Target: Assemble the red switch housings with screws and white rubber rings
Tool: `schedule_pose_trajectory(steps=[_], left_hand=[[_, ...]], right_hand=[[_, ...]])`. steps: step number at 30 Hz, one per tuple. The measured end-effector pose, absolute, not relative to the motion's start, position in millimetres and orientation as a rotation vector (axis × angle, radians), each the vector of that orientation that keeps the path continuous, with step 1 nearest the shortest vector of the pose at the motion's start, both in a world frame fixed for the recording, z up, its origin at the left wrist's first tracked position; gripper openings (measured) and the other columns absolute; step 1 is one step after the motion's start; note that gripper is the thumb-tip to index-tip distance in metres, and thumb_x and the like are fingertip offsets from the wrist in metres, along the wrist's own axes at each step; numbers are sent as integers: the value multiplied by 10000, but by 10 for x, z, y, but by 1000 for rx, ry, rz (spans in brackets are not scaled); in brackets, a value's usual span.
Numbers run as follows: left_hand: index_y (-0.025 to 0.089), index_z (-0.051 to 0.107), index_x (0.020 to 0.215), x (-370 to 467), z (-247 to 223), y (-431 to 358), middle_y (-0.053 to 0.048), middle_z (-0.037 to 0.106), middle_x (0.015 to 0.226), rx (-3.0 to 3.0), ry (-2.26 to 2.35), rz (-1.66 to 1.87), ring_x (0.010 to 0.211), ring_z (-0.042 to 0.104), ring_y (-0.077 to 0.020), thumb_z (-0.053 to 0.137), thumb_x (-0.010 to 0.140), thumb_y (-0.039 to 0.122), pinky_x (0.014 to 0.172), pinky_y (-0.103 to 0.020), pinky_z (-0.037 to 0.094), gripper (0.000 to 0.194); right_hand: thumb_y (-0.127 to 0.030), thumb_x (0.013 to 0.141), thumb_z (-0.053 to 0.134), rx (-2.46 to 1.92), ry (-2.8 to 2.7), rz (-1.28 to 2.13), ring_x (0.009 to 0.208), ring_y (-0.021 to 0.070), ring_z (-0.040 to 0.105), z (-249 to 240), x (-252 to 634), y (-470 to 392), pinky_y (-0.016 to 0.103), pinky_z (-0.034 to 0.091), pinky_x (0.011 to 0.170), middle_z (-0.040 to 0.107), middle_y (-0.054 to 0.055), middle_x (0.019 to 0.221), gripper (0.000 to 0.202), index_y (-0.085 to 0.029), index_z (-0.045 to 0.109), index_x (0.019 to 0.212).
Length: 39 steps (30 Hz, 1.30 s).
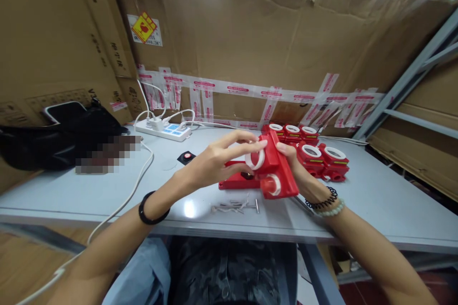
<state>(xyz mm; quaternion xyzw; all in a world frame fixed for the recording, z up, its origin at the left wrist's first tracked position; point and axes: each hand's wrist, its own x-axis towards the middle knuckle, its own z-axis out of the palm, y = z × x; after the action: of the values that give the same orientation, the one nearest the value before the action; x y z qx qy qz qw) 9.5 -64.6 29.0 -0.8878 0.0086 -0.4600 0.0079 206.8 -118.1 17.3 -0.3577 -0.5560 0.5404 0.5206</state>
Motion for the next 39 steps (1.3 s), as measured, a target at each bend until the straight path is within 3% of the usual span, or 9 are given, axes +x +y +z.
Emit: schedule_pose_trajectory(steps=[5, 9, 11, 16, 25, 28, 32, 36, 39], left_hand=[[239, 523, 1266, 51, 308, -651, -107, 582, 1232, -2751, 82, -1236, 1171, 550, -192, 541, 879, 77, 975, -380, 503, 420], [224, 444, 1346, 61, 332, -623, -138, 515, 1329, -2877, -22, -1350, 1247, 486, -244, 688, 802, 293, 1007, -431, 471, 600], [186, 463, 1328, 82, 329, -610, -147, 553, 1269, -2909, -133, -1468, 1186, 524, -248, 725, 749, 391, 965, -423, 494, 668], [160, 571, 1180, 116, 299, -584, -78, 647, 986, -2975, -226, -1533, 843, 607, -150, 710, 765, 386, 788, -321, 543, 493], [175, 570, 1132, 72, 298, -629, -122, 617, 1087, -2662, 82, -1213, 1049, 591, -196, 550, 888, 139, 883, -363, 533, 247], [193, 574, 1156, 55, 311, -601, -122, 591, 1162, -2752, 43, -1245, 1098, 573, -198, 598, 868, 190, 927, -364, 512, 289], [207, 490, 1288, 81, 309, -569, -113, 593, 1173, -2934, -126, -1453, 1028, 589, -197, 709, 770, 374, 892, -372, 521, 587], [187, 531, 1243, 129, 277, -582, -70, 642, 1012, -3005, -188, -1552, 828, 589, -139, 696, 784, 371, 797, -316, 534, 521], [180, 557, 1194, 135, 261, -580, -68, 622, 979, -2970, -172, -1534, 847, 584, -151, 704, 775, 370, 789, -328, 534, 483]], right_hand=[[-517, 758, 567, -778, -1134, 1569, 577, 143, 643, 216, 2053, -1175, 253, 526, 554, 700, 4, 691, 332, -197, 635, 814], [-502, 744, 588, -783, -1179, 1453, 637, 176, 669, 213, 2064, -1180, 290, 544, 598, 712, 18, 728, 339, -190, 634, 867], [-485, 739, 612, -809, -1215, 1338, 701, 192, 680, 189, 2077, -1180, 301, 546, 613, 721, 32, 813, 356, -189, 619, 936], [-459, 690, 685, -839, -1259, 1183, 671, 178, 668, 135, 2088, -1171, 298, 543, 582, 710, 23, 880, 401, -206, 567, 978], [-535, 773, 511, -848, -1080, 1619, 536, 145, 609, 215, 2022, -1175, 260, 496, 480, 684, 12, 670, 360, -187, 598, 802], [-522, 778, 512, -847, -1095, 1570, 591, 157, 633, 238, 2019, -1196, 285, 529, 558, 698, 23, 705, 359, -183, 620, 827], [-511, 747, 573, -836, -1163, 1409, 703, 200, 676, 234, 2025, -1240, 324, 556, 663, 714, 34, 742, 367, -184, 641, 897], [-488, 749, 594, -818, -1222, 1294, 802, 224, 687, 179, 2045, -1237, 347, 557, 705, 722, 46, 846, 424, -192, 613, 1051], [-479, 722, 629, -838, -1228, 1251, 700, 195, 675, 154, 2049, -1222, 319, 551, 636, 714, 33, 830, 407, -192, 606, 1010]])
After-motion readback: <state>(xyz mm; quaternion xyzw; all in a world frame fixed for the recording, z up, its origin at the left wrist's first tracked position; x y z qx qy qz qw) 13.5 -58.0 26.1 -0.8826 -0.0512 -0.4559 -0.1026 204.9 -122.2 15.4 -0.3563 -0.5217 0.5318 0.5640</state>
